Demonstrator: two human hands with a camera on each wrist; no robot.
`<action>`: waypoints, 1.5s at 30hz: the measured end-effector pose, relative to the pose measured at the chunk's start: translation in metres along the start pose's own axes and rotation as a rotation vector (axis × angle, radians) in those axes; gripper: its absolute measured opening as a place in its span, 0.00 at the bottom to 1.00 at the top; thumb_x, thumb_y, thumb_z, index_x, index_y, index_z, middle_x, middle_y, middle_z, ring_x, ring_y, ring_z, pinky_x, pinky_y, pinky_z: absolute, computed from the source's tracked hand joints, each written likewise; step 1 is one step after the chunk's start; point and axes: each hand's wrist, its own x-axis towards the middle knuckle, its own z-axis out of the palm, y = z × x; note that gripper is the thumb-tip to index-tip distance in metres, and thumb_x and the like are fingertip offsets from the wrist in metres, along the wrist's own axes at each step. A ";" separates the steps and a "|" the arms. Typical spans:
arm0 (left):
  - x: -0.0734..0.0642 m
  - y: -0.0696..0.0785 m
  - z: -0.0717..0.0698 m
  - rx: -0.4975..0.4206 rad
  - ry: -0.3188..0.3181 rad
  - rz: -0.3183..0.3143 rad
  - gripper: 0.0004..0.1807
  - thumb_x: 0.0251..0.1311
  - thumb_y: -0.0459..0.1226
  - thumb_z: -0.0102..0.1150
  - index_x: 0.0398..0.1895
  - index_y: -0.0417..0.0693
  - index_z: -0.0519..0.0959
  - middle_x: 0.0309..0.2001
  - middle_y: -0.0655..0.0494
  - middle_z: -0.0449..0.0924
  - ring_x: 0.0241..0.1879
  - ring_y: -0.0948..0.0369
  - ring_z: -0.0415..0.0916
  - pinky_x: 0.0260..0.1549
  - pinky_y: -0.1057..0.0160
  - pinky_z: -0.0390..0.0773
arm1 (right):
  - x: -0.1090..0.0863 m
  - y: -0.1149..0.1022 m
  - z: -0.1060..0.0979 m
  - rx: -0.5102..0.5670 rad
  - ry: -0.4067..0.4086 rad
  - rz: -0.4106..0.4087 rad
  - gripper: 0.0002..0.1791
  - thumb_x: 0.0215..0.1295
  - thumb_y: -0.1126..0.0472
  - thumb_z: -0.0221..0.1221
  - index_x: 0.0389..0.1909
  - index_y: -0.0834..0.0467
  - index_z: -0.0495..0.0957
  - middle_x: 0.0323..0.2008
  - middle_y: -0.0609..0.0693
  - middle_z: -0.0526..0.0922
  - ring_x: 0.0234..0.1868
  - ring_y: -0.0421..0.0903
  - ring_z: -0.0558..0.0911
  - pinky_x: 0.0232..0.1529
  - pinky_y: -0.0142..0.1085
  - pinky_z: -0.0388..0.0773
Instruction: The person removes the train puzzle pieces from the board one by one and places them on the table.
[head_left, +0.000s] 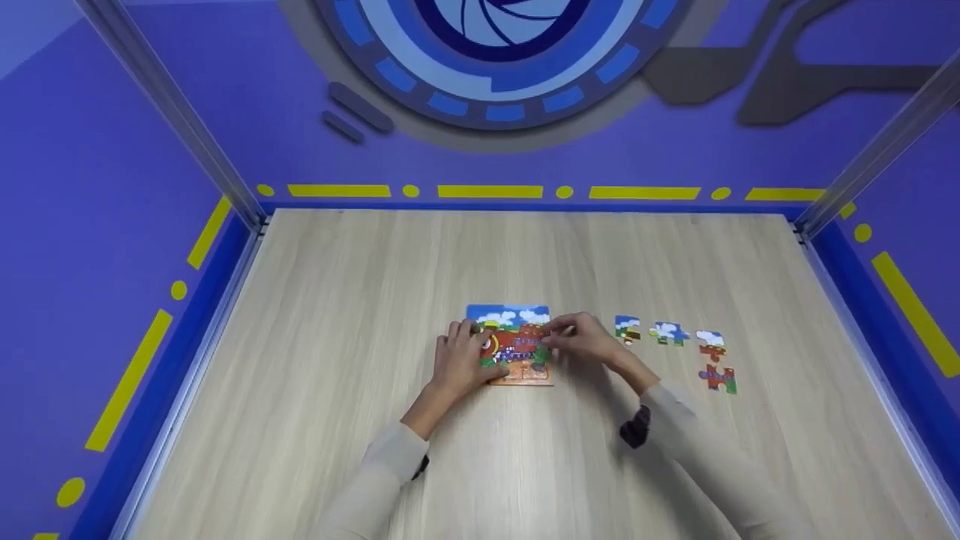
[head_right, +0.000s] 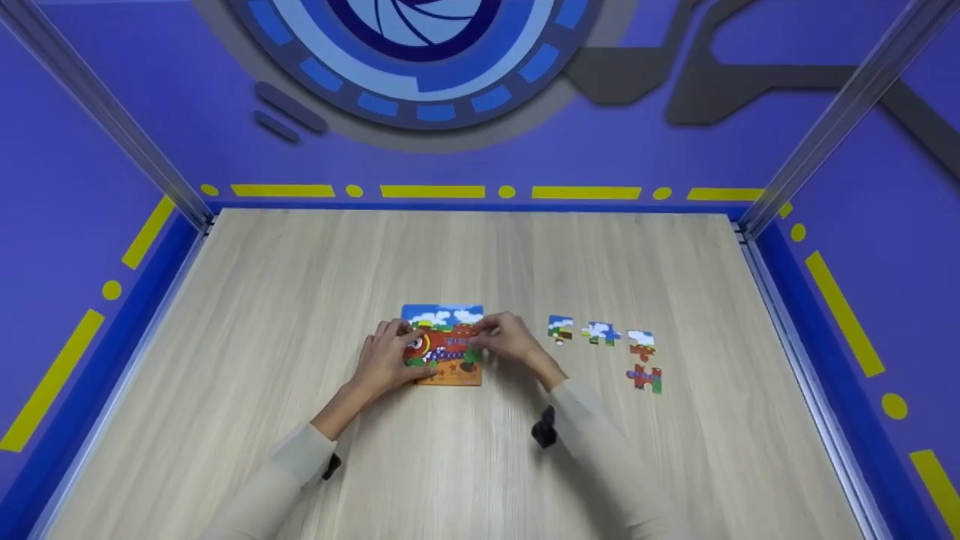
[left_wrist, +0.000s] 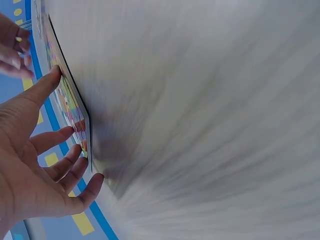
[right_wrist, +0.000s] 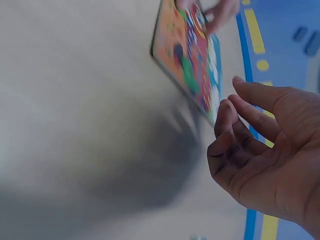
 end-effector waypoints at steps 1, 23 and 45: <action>0.000 0.000 0.000 0.001 -0.002 0.002 0.41 0.50 0.60 0.74 0.64 0.50 0.80 0.58 0.47 0.75 0.58 0.50 0.69 0.53 0.45 0.74 | 0.004 -0.002 0.006 -0.003 -0.004 -0.026 0.17 0.68 0.62 0.65 0.54 0.65 0.84 0.43 0.59 0.87 0.39 0.44 0.81 0.41 0.32 0.75; -0.002 -0.003 0.002 0.032 0.051 0.006 0.41 0.49 0.63 0.73 0.63 0.52 0.80 0.57 0.48 0.75 0.56 0.51 0.69 0.51 0.47 0.74 | 0.035 -0.029 0.056 -0.235 0.082 0.027 0.23 0.61 0.62 0.72 0.58 0.61 0.81 0.41 0.55 0.81 0.39 0.46 0.77 0.41 0.40 0.76; -0.003 0.001 0.005 0.057 0.084 -0.002 0.39 0.47 0.62 0.75 0.62 0.54 0.81 0.56 0.49 0.75 0.55 0.52 0.69 0.49 0.48 0.75 | 0.034 -0.026 0.058 -0.102 0.115 0.042 0.22 0.59 0.68 0.71 0.54 0.59 0.78 0.38 0.54 0.79 0.36 0.45 0.74 0.40 0.37 0.70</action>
